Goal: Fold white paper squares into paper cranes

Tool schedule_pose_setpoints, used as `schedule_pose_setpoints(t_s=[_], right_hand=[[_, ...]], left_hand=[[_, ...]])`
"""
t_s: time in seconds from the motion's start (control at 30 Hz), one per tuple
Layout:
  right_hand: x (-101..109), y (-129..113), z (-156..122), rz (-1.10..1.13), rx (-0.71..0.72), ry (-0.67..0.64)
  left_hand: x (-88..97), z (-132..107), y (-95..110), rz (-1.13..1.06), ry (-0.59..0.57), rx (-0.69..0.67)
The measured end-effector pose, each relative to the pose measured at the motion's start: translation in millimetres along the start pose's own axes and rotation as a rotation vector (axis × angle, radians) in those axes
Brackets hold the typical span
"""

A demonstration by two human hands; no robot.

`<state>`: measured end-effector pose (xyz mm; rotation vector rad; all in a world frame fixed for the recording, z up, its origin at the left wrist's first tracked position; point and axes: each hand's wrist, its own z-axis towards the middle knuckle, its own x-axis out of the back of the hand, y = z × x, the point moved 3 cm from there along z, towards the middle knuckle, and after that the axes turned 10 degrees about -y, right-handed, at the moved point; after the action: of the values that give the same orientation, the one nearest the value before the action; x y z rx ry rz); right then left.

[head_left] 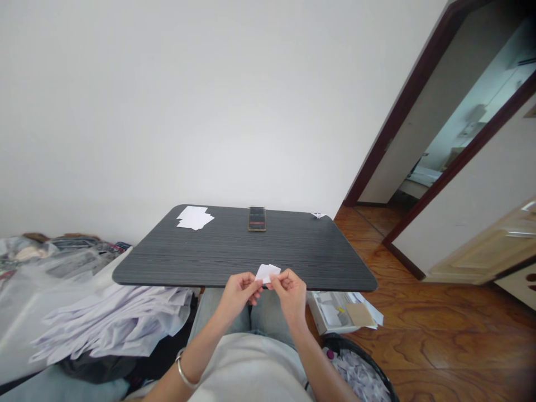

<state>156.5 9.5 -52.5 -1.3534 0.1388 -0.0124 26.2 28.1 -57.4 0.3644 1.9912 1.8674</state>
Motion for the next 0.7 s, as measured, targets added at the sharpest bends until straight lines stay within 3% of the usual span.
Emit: schedule_pose_setpoints(t_s=[0.33, 0.7], right_hand=[[2.3, -1.5, 0.7, 0.009, 0.007, 0.011], [1.6, -10.8, -1.7, 0.018, 0.01, 0.019]], left_hand=[[1.8, -5.9, 9.8, 0.086, 0.004, -0.083], [-0.9, -13.4, 21.5, 0.174, 0.03, -0.083]])
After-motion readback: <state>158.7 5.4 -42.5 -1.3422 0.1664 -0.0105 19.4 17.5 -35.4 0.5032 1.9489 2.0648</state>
